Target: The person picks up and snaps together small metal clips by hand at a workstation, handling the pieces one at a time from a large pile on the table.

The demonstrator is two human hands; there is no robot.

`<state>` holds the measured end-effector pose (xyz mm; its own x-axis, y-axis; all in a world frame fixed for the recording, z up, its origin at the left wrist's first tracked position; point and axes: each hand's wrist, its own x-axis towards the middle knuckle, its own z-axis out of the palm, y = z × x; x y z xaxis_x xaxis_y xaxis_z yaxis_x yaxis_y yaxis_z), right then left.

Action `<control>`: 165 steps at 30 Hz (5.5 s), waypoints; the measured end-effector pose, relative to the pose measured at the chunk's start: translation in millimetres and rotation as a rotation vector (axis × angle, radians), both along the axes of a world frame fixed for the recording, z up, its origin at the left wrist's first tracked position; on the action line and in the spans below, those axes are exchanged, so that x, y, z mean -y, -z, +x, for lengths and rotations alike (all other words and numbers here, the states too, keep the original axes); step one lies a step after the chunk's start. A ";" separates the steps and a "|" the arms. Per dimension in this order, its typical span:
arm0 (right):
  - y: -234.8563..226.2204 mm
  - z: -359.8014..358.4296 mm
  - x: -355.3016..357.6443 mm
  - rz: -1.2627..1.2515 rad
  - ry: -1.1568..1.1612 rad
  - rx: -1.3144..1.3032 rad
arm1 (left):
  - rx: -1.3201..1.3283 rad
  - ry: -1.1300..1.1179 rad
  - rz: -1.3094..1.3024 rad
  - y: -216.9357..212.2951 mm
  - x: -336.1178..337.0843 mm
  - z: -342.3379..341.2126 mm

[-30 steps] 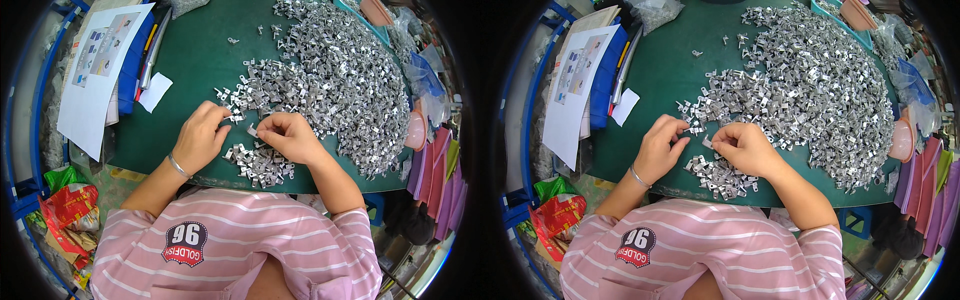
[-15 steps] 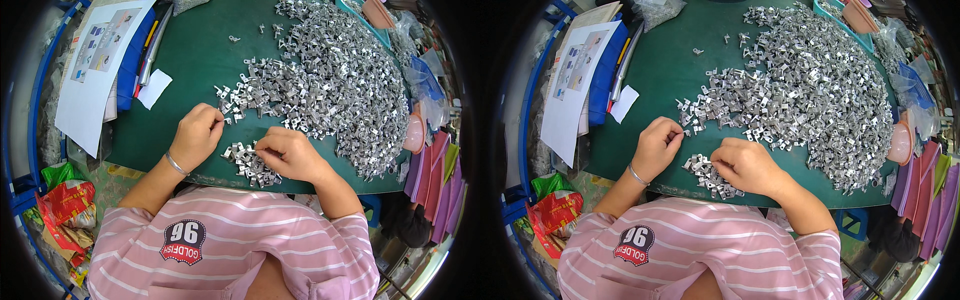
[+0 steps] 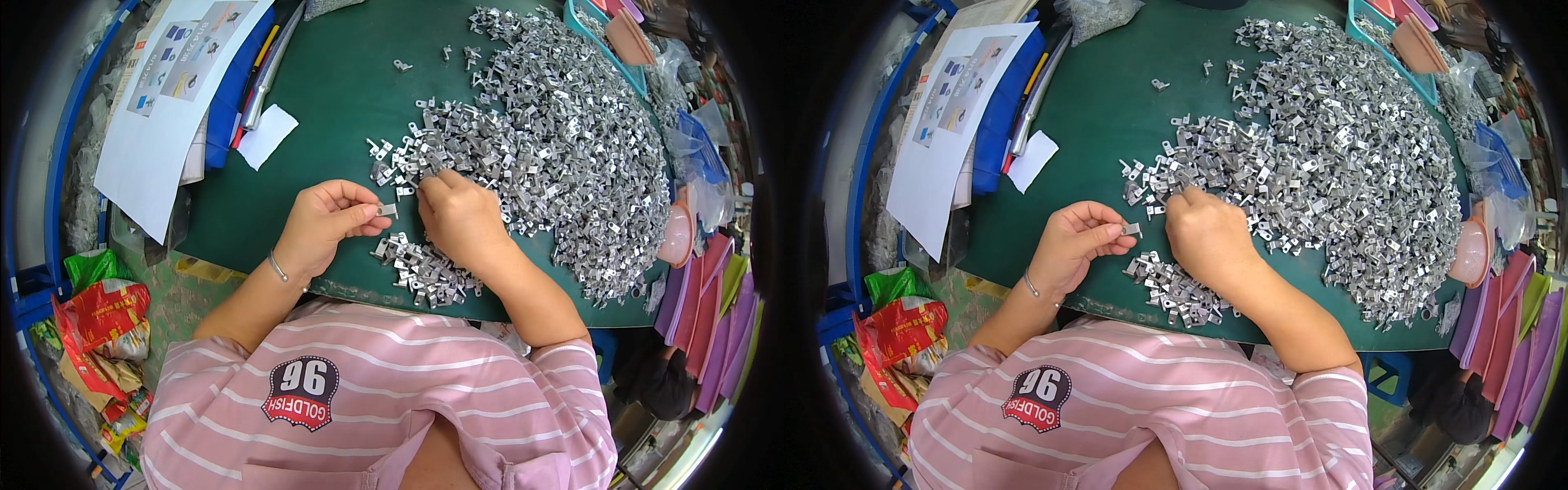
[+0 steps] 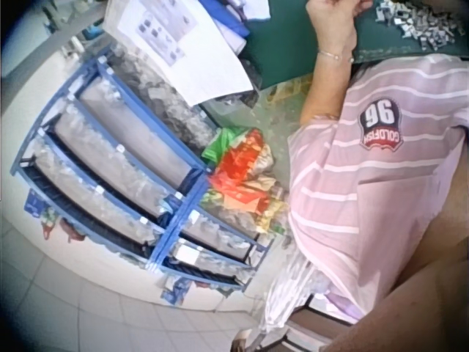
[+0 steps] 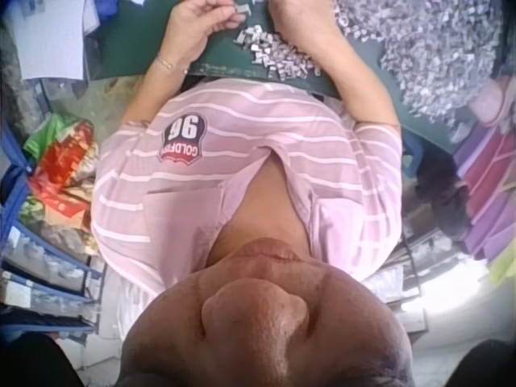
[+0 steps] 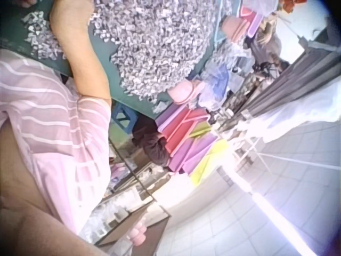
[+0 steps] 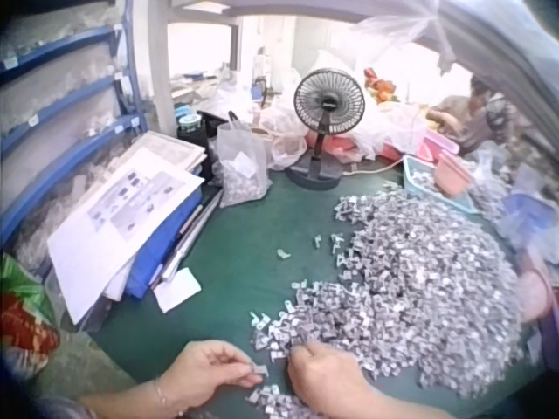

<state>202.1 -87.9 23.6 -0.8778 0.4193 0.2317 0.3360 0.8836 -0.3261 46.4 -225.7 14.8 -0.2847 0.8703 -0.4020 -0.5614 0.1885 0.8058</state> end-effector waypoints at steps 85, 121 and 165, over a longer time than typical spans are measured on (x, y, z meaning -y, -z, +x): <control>-26.8 18.7 -9.4 -0.467 -0.333 0.034 | -0.959 0.205 0.050 6.3 8.9 -0.2; -17.7 27.8 -11.2 -1.579 0.108 -0.270 | 0.188 0.075 0.148 9.2 -9.0 4.5; -19.4 40.4 -3.5 -0.745 -0.319 -0.167 | -0.193 0.176 0.139 -1.8 -25.6 -9.9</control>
